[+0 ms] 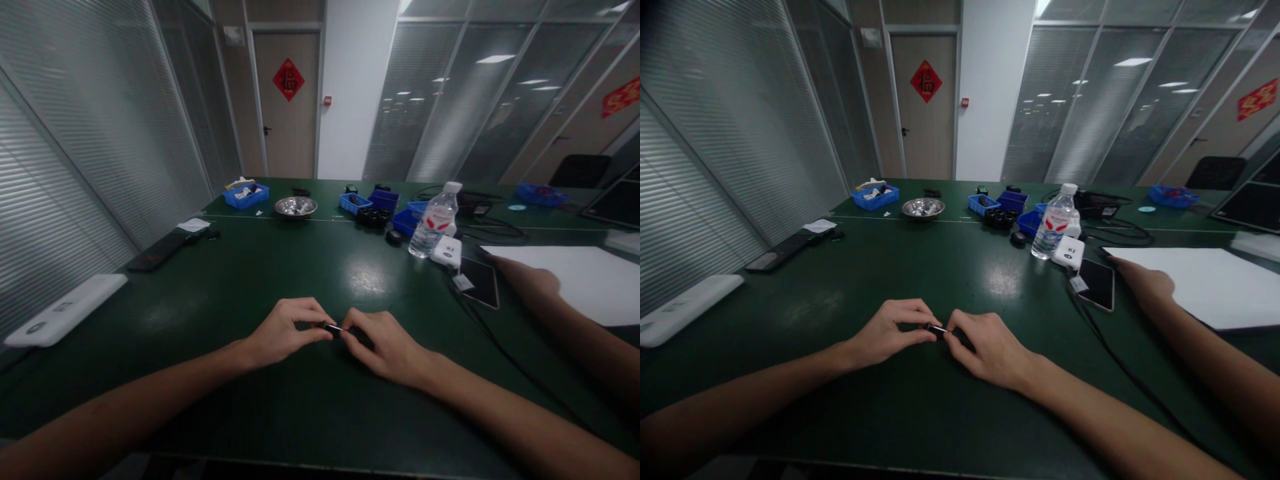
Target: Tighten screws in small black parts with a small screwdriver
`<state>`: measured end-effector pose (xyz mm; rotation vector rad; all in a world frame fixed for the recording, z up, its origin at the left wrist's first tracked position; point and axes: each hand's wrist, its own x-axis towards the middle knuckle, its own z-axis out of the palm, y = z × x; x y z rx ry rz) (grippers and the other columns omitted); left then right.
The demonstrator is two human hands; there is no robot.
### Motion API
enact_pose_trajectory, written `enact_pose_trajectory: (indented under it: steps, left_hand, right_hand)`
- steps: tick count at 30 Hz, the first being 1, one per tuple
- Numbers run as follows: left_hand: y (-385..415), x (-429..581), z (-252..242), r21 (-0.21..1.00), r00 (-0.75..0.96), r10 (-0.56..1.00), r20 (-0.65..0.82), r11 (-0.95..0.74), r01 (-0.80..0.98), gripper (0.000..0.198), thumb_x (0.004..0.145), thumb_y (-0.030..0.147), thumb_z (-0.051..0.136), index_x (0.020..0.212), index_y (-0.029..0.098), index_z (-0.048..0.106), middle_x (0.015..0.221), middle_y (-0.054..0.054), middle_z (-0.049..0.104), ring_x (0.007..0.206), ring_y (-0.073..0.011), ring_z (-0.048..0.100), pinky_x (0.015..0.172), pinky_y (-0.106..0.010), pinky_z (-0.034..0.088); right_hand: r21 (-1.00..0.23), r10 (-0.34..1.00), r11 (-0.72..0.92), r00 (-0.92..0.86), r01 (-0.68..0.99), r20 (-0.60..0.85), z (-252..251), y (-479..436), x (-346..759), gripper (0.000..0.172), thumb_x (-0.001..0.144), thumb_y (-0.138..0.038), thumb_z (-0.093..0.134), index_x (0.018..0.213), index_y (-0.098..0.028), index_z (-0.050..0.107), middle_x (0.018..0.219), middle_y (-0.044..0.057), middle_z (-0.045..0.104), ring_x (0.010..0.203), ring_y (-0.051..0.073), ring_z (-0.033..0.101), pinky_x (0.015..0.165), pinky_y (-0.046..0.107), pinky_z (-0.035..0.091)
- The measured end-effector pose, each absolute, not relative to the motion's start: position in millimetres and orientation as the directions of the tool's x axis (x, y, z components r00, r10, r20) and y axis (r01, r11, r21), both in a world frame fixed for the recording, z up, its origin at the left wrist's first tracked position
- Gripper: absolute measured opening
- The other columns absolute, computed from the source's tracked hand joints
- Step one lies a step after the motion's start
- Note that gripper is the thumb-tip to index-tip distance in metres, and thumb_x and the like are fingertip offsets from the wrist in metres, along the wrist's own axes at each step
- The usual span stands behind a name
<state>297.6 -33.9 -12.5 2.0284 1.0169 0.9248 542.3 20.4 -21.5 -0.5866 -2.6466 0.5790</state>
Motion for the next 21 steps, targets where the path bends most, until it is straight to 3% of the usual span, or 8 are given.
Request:
enact_pose_trajectory:
  steps: [12, 21]
  left_hand:
    - [-31.6, 295.3, -17.5, 0.773, 0.43, 0.866, 0.256, -0.45, 0.447, 0.024, 0.093, 0.028, 0.069, 0.113, 0.02, 0.076, 0.104, -0.007, 0.069, 0.091, -0.0175, 0.064, 0.08, -0.03, 0.052]
    - [-32.2, 294.3, -24.7, 0.643, 0.595, 0.776, 0.21, -0.568, 0.514, 0.028, 0.098, 0.028, 0.061, 0.124, 0.022, 0.07, 0.112, -0.008, 0.066, 0.102, -0.0196, 0.06, 0.089, -0.033, 0.048]
  right_hand:
    - [-0.409, 0.441, 0.855, -0.862, 0.319, 0.25, -17.5, 23.5, 543.9, 0.016, 0.102, -0.032, 0.047, 0.102, -0.02, 0.057, 0.084, 0.001, 0.065, 0.066, 0.011, 0.057, 0.062, 0.025, 0.038]
    - [-0.325, 0.398, 0.891, -0.891, 0.318, 0.22, -17.1, 20.7, 540.3, 0.016, 0.1, -0.03, 0.049, 0.103, -0.019, 0.06, 0.093, 0.004, 0.065, 0.073, 0.013, 0.059, 0.065, 0.027, 0.041]
